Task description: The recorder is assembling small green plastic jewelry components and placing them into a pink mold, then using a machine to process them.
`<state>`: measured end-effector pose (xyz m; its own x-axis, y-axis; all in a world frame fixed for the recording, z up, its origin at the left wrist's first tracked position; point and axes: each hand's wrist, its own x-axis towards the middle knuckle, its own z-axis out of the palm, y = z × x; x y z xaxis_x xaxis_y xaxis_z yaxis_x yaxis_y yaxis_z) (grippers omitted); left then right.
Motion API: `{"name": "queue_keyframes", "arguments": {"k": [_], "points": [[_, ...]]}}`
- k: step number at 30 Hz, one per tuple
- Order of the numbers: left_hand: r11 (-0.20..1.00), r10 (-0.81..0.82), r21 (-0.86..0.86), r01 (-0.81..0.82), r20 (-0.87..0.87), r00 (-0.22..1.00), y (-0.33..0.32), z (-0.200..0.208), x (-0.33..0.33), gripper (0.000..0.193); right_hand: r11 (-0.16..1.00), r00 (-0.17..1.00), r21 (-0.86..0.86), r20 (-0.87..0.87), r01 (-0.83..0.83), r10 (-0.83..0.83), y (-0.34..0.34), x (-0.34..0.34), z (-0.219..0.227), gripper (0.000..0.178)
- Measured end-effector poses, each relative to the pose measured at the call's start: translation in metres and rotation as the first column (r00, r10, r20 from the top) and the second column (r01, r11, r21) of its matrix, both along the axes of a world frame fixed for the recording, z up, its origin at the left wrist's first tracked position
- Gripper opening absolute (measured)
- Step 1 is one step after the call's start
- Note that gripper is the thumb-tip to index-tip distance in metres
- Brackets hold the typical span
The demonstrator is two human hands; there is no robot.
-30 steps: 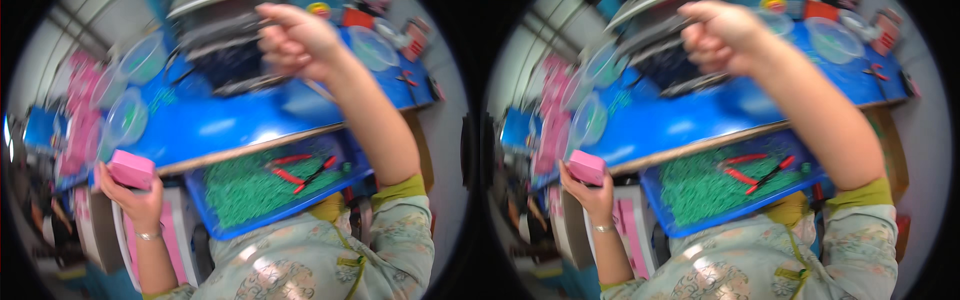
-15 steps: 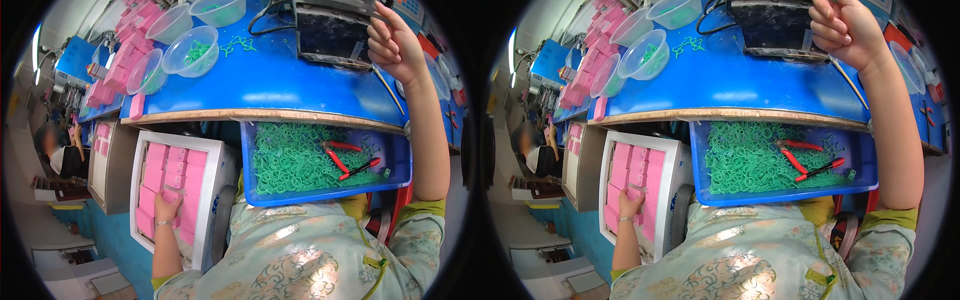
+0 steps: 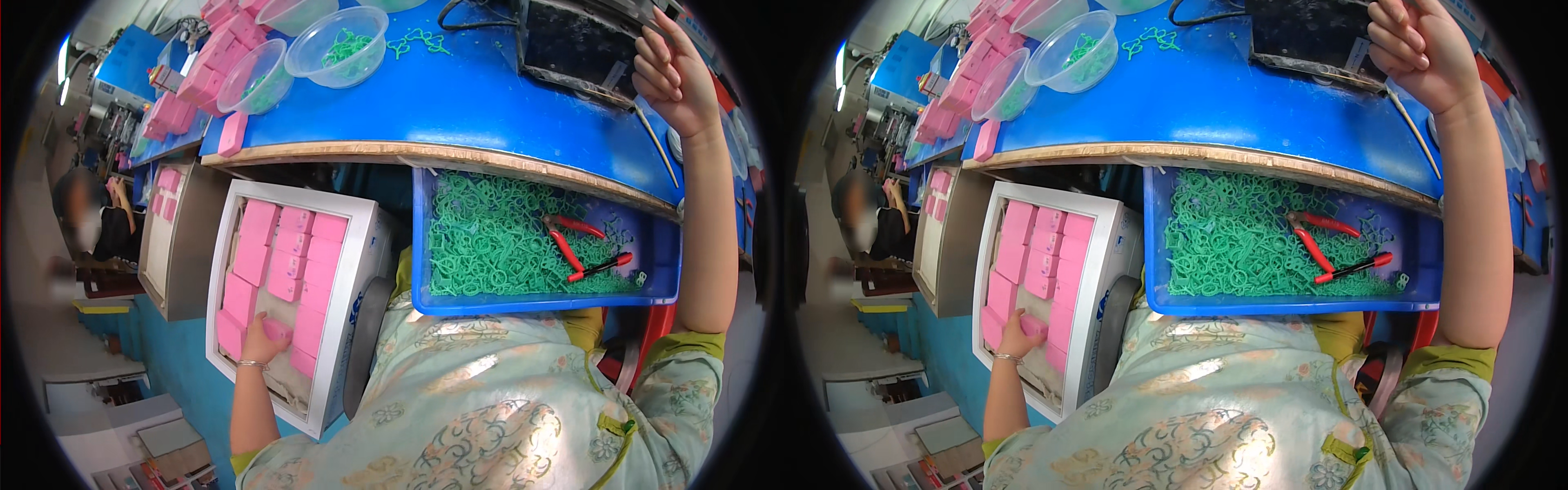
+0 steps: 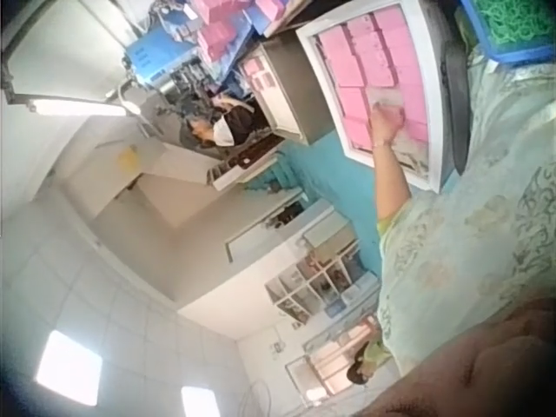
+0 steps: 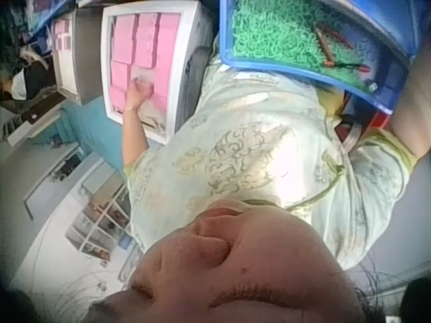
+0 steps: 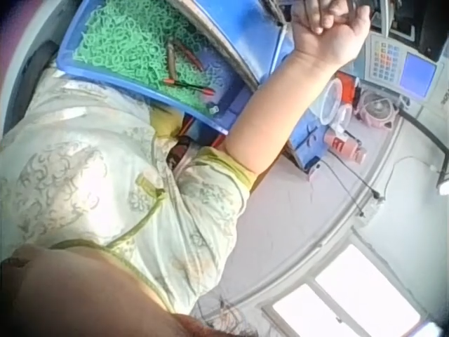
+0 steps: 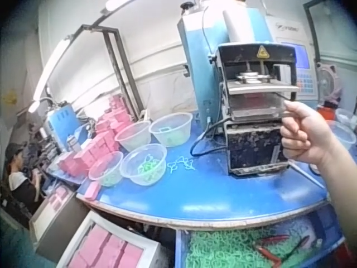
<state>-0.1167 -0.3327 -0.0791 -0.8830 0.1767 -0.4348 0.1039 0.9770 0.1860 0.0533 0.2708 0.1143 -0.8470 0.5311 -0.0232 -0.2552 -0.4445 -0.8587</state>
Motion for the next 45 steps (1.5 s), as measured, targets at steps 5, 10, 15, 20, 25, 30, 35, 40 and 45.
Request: {"name": "queue_keyframes", "arguments": {"k": [5, 10, 15, 20, 25, 30, 35, 40, 45], "points": [[0.739, 0.173, 0.636, -0.222, 0.140, 0.975, 0.026, 0.019, -0.006, 0.065, 0.987, 0.998, 0.142, 0.012, -0.069, 0.068, -0.024, 0.010, -0.022, 0.042], [0.089, -0.164, 0.907, -0.412, 0.422, 0.892, 0.171, 0.095, 0.032, 0.058, 0.873, 0.884, 0.205, 0.268, -0.442, 0.384, -0.115, 0.039, -0.067, 0.018], [0.393, -0.463, 0.855, 0.339, -0.134, 0.876, 0.292, 0.115, 0.094, 0.057, 0.938, 0.940, 0.118, -0.071, -0.324, 0.334, -0.185, 0.038, -0.127, 0.041], [0.130, -0.631, 0.654, 0.745, -0.525, 0.571, 0.342, 0.111, 0.111, 0.063, 0.992, 0.997, 0.108, 0.059, -0.062, 0.056, -0.181, 0.051, -0.127, 0.048], [0.016, -0.848, 0.990, 0.141, -0.061, 0.526, 0.344, 0.091, 0.101, 0.070, 0.849, 0.972, 0.494, 0.216, -0.188, 0.090, -0.159, 0.070, -0.112, 0.040], [0.176, -0.713, 0.971, -0.162, 0.239, 0.659, 0.340, 0.083, 0.119, 0.063, 0.391, 0.909, 0.850, 0.411, -0.353, -0.072, -0.148, 0.065, -0.106, 0.026], [0.076, -0.661, 0.805, -0.589, 0.483, 0.575, 0.340, 0.094, 0.125, 0.025, 0.691, 0.988, 0.707, 0.129, -0.154, 0.089, -0.150, 0.061, -0.113, 0.027], [0.068, -0.697, 0.723, -0.688, 0.528, 0.486, 0.343, 0.087, 0.121, 0.022, 0.836, 0.993, 0.539, 0.106, -0.102, 0.052, -0.159, 0.064, -0.111, 0.028], [0.023, -0.729, 0.647, -0.762, 0.533, 0.430, 0.342, 0.080, 0.117, 0.016, 0.908, 0.999, 0.417, 0.041, -0.043, 0.028, -0.166, 0.064, -0.113, 0.038]]}}
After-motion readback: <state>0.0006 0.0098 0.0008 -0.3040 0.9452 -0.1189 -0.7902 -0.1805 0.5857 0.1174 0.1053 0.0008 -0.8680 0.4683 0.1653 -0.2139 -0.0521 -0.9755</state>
